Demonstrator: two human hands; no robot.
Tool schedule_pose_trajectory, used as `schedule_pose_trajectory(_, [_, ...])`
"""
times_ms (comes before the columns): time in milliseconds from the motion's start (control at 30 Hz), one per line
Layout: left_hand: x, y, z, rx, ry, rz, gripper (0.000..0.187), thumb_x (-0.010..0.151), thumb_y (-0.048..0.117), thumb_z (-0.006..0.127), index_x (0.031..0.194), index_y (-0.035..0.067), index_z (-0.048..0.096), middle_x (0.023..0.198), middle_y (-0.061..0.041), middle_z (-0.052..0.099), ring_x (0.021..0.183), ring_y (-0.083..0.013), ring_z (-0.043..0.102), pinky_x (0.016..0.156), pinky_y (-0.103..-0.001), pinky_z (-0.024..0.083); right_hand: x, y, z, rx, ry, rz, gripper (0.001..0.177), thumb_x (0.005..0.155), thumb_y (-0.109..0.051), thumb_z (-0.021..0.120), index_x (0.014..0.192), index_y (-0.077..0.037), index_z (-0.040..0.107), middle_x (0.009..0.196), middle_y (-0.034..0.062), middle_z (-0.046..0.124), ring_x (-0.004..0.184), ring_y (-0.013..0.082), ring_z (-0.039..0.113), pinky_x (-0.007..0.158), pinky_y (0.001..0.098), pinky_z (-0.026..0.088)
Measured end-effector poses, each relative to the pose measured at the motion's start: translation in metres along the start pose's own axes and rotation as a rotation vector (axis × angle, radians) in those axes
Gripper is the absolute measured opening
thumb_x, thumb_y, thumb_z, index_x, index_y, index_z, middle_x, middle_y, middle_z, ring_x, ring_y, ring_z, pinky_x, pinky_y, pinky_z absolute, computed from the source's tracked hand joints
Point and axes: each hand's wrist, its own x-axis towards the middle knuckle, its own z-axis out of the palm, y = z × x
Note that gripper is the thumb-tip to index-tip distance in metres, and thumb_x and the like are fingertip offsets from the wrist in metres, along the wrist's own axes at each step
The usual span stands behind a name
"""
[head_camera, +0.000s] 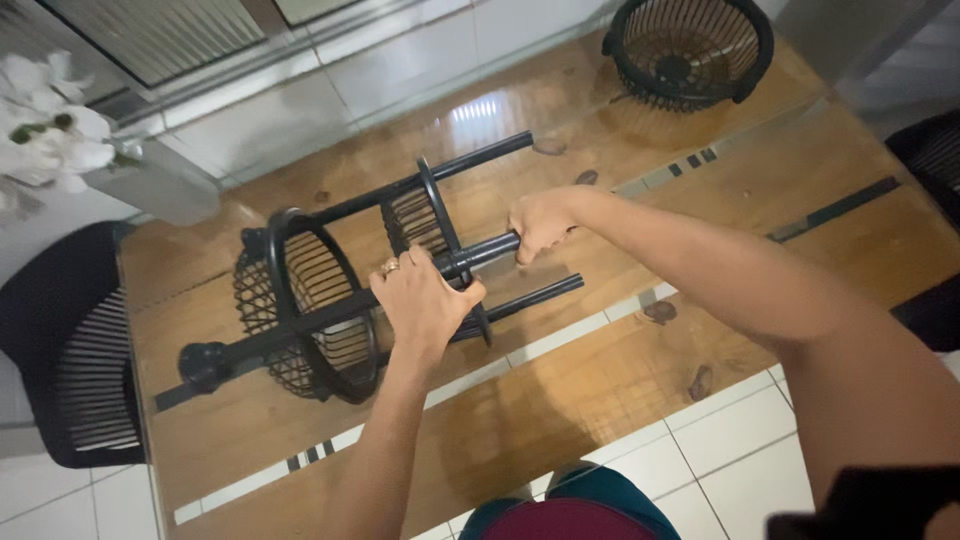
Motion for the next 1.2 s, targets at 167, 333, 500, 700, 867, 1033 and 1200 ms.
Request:
schedule_pose_trajectory(167, [-0.001, -0.001, -0.004, 0.029, -0.021, -0.025, 0.069, 0.054, 0.052, 0.083, 0.094, -0.002, 0.065, 0.084, -0.016, 0.070, 0.081, -0.0337, 0.065, 0.081, -0.049, 0.043, -0.016, -0.017, 0.023, -0.493, 0.360, 0.116, 0.045, 0.080, -0.049, 0.081, 0.100, -0.011, 0.068, 0.078, 0.0122, 0.066, 0.079, 0.0348, 0.065, 0.070, 0.0494, 0.049])
schedule_pose_trajectory(333, [-0.004, -0.002, -0.004, 0.030, -0.022, -0.033, 0.068, 0.054, 0.054, 0.085, 0.089, 0.000, 0.065, 0.084, -0.016, 0.071, 0.077, -0.0327, 0.066, 0.086, -0.053, 0.042, -0.047, -0.012, 0.061, -0.851, 0.896, -0.133, 0.051, 0.079, -0.045, 0.076, 0.114, -0.011, 0.059, 0.100, 0.0057, 0.064, 0.094, 0.0251, 0.063, 0.083, 0.0405, 0.046])
schedule_pose_trajectory(500, [-0.005, 0.000, -0.005, 0.008, -0.023, -0.029, 0.063, 0.057, 0.053, 0.085, 0.087, 0.002, 0.064, 0.081, -0.014, 0.069, 0.078, -0.0337, 0.065, 0.082, -0.050, 0.043, -0.032, 0.002, 0.048, -0.694, 0.724, -0.103, 0.042, 0.078, -0.046, 0.075, 0.098, -0.012, 0.061, 0.078, 0.0057, 0.061, 0.077, 0.0275, 0.063, 0.070, 0.0432, 0.048])
schedule_pose_trajectory(700, [-0.008, -0.012, -0.005, 0.023, 0.037, -0.018, 0.065, 0.058, 0.054, 0.087, 0.089, 0.001, 0.063, 0.081, -0.014, 0.068, 0.078, -0.0345, 0.064, 0.081, -0.050, 0.042, -0.038, 0.014, -0.004, 0.447, -0.181, 0.322, 0.055, 0.087, -0.051, 0.082, 0.074, -0.002, 0.059, 0.061, 0.0070, 0.052, 0.053, 0.0233, 0.049, 0.052, 0.0416, 0.037])
schedule_pose_trajectory(867, [-0.012, -0.018, -0.005, 0.028, 0.056, -0.019, 0.066, 0.061, 0.058, 0.087, 0.088, 0.004, 0.061, 0.081, -0.013, 0.065, 0.079, -0.0342, 0.061, 0.079, -0.050, 0.041, -0.068, 0.009, -0.008, -0.004, 0.246, 0.229, 0.037, 0.076, -0.049, 0.075, 0.087, -0.013, 0.076, 0.066, 0.0172, 0.070, 0.065, 0.0323, 0.070, 0.065, 0.0455, 0.053])
schedule_pose_trajectory(1033, [-0.015, -0.019, -0.010, 0.057, 0.088, 0.045, 0.070, 0.065, 0.062, 0.086, 0.093, 0.003, 0.060, 0.088, -0.013, 0.062, 0.089, -0.0344, 0.060, 0.085, -0.049, 0.042, -0.075, 0.003, 0.006, -0.150, 0.394, 0.134, 0.033, 0.077, -0.045, 0.074, 0.088, -0.013, 0.076, 0.075, 0.0165, 0.072, 0.075, 0.0380, 0.071, 0.069, 0.0486, 0.054])
schedule_pose_trajectory(1200, [-0.014, -0.015, -0.016, 0.043, 0.082, 0.059, 0.073, 0.064, 0.062, 0.087, 0.103, 0.005, 0.063, 0.100, -0.013, 0.062, 0.093, -0.0336, 0.059, 0.089, -0.048, 0.041, -0.085, 0.005, 0.016, -0.187, 0.401, 0.141, 0.034, 0.081, -0.042, 0.070, 0.097, -0.012, 0.067, 0.083, 0.0153, 0.071, 0.080, 0.0381, 0.069, 0.068, 0.0498, 0.053])
